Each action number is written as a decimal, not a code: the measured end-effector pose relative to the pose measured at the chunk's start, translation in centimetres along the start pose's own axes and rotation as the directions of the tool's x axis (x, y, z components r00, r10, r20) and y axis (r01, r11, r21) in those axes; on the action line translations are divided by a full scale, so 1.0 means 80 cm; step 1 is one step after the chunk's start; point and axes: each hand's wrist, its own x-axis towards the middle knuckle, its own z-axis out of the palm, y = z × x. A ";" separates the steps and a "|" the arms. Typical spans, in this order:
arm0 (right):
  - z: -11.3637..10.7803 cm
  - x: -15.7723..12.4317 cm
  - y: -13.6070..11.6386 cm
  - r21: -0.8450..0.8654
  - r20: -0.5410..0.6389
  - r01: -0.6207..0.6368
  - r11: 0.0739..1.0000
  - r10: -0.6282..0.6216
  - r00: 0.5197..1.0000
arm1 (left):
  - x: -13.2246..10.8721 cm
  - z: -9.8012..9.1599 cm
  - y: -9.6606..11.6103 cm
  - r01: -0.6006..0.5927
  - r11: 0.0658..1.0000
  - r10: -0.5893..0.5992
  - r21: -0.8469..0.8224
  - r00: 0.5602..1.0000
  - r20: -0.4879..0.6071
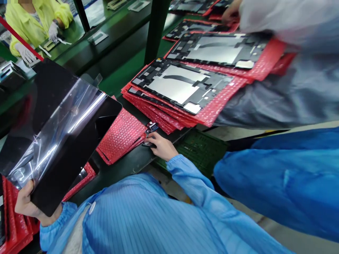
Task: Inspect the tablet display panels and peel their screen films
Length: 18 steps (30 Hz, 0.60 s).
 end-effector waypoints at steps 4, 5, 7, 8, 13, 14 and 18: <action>-0.002 0.004 0.000 -0.002 0.011 -0.021 1.000 0.021 1.000 | 0.001 0.003 -0.002 -0.062 0.998 0.063 0.009 0.996 -0.064; -0.007 0.004 -0.003 0.009 0.003 -0.009 1.000 0.009 1.000 | 0.001 0.003 -0.003 -0.077 0.997 0.079 0.026 0.994 -0.077; -0.023 0.005 -0.016 0.043 -0.038 0.023 0.999 -0.022 0.999 | 0.002 0.002 -0.005 -0.081 0.995 0.086 0.054 0.992 -0.091; -0.034 0.007 -0.026 0.056 -0.067 0.040 0.998 -0.036 0.997 | 0.003 0.002 -0.006 -0.075 0.995 0.081 0.058 0.992 -0.102; -0.105 0.043 -0.099 0.483 -0.386 0.151 0.863 0.055 0.921 | 0.002 -0.002 -0.007 -0.080 0.995 0.087 0.054 0.984 -0.152; -0.118 0.053 -0.113 0.541 -0.401 0.171 0.823 0.074 0.913 | 0.000 -0.002 -0.006 -0.060 0.996 0.068 0.063 0.988 -0.138; -0.151 0.093 -0.157 0.864 -0.279 0.221 0.452 0.064 0.958 | -0.011 0.001 0.003 0.083 0.990 -0.077 0.110 0.995 -0.061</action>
